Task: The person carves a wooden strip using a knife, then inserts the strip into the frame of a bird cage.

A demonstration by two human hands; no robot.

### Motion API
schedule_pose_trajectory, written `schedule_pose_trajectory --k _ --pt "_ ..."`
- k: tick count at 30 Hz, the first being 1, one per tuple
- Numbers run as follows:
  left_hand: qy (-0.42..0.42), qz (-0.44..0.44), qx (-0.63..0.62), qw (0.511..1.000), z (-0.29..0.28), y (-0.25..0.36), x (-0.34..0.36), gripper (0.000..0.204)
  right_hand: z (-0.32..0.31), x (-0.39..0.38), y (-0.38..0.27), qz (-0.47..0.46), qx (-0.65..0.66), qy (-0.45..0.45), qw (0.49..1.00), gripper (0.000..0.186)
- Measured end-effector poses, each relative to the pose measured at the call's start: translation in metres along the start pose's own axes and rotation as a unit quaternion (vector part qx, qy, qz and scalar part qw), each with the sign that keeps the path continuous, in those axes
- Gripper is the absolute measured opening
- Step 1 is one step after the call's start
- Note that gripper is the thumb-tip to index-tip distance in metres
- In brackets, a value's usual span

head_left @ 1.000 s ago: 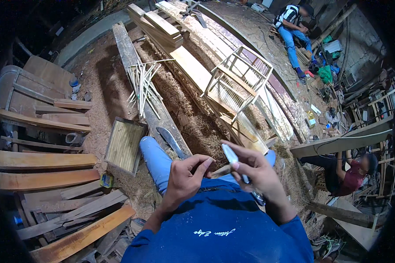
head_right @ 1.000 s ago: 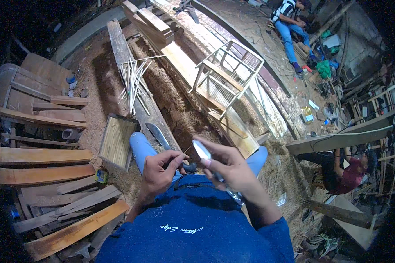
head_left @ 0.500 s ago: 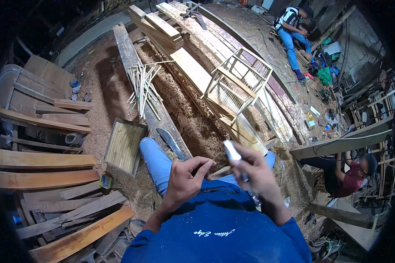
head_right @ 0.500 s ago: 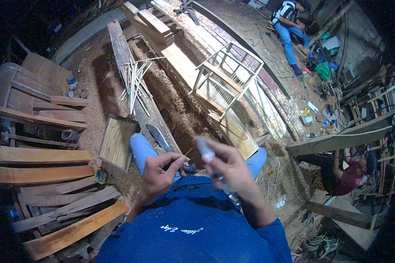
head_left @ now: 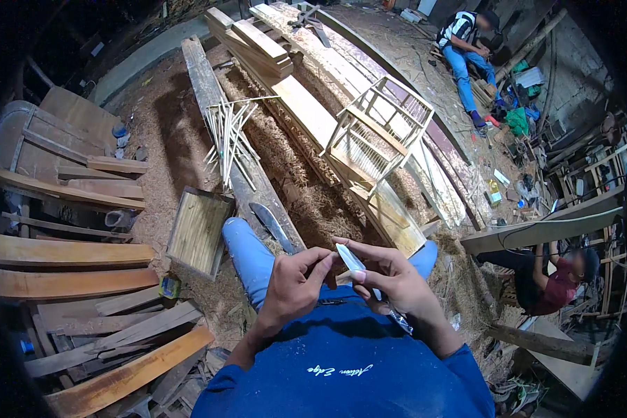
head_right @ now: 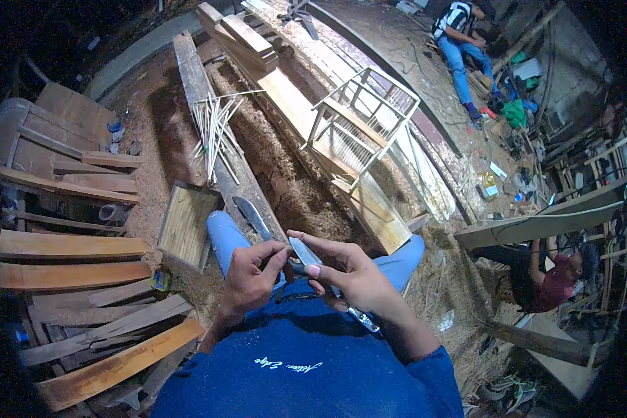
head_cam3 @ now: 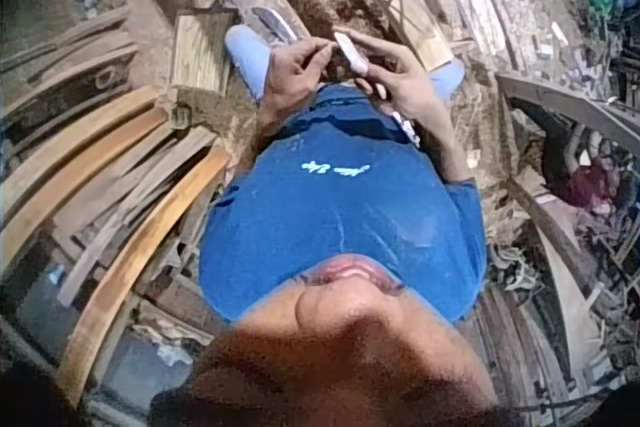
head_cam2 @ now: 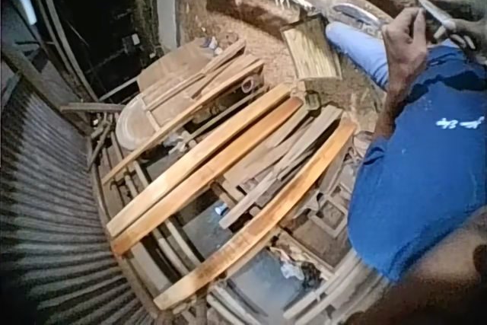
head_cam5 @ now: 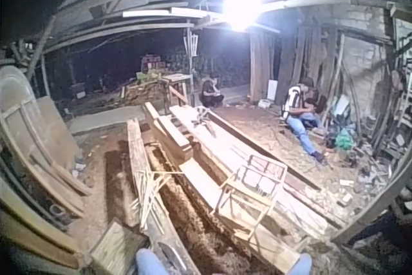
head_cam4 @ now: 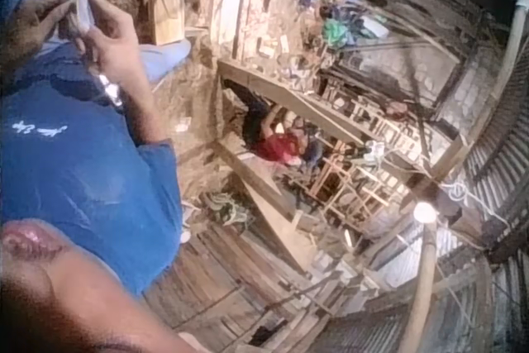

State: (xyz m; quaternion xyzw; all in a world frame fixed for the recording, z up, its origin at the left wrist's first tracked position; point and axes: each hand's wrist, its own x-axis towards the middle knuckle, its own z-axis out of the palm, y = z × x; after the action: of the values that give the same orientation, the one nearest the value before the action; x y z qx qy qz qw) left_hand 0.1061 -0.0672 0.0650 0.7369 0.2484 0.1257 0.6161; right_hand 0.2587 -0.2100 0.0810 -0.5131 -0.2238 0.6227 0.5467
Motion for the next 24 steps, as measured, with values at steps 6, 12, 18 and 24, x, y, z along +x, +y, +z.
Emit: schedule_pose_trajectory --k 6,12,18,24 --pt "0.0 0.012 -0.028 1.0 0.004 -0.003 0.0 0.02 -0.005 -0.004 -0.001 -0.002 -0.012 0.033 0.999 0.055" --pt "-0.013 -0.053 -0.051 0.997 0.001 -0.011 -0.001 0.02 -0.012 -0.014 -0.018 -0.042 -0.029 0.118 0.992 0.056" --pt "0.004 -0.006 -0.04 0.999 0.004 0.002 0.003 0.019 -0.002 0.001 0.003 -0.014 -0.019 0.001 1.0 0.058" --pt "-0.003 0.014 -0.015 1.0 0.0 -0.004 0.002 0.018 0.003 -0.002 -0.008 0.033 -0.001 0.008 0.999 0.055"
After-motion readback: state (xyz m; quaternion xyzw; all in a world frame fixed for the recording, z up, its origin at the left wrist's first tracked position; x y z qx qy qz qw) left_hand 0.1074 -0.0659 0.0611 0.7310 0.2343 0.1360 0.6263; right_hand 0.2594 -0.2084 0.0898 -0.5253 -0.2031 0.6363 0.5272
